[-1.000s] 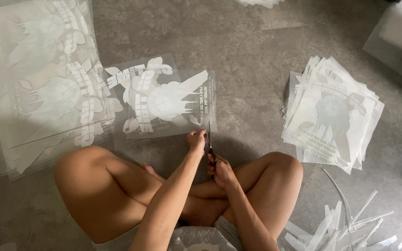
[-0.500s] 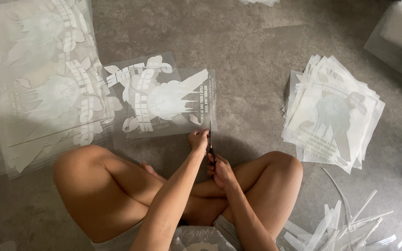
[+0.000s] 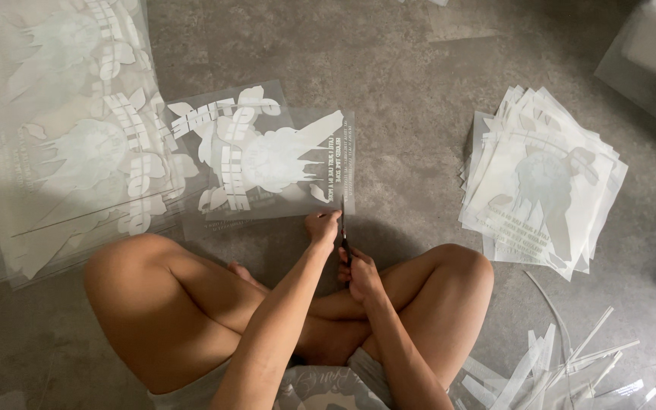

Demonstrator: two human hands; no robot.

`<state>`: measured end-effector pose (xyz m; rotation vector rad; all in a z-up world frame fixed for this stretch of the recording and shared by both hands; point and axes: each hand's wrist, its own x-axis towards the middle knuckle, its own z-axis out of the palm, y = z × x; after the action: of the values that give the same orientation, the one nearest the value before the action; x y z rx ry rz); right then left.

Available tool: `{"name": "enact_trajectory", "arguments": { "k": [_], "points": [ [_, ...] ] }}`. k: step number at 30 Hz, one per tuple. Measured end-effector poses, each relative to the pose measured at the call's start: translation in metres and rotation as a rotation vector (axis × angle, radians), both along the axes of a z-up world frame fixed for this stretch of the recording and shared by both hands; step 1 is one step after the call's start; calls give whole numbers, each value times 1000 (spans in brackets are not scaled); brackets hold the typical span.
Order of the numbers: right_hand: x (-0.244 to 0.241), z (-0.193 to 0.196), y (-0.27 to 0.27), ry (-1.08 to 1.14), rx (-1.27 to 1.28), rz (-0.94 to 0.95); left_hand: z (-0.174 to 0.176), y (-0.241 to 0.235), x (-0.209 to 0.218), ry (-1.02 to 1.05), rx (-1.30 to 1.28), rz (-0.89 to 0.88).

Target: The person sits on the floor and uses scissors to cut out a printed design from a sheet of paper. They repeatedly trim the edges of the design, separating it from the surrounding material, and place the finished cutouts onto a pile.

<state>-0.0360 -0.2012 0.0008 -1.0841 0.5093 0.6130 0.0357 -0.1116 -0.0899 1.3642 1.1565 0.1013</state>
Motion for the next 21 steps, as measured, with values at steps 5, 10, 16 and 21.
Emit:
{"name": "enact_trajectory", "arguments": {
  "k": [5, 10, 16, 21],
  "points": [
    [4, 3, 1, 2, 2, -15, 16, -3, -9, 2, -31, -14],
    [8, -11, 2, -34, 1, -32, 18, -6, -17, -25, -42, -24],
    [11, 3, 4, -16, -7, -62, 63, -8, -35, -95, -75, -31],
    [12, 8, 8, -16, -47, -73, 131, -1, -57, -238, 381, -190]
  ]
}}
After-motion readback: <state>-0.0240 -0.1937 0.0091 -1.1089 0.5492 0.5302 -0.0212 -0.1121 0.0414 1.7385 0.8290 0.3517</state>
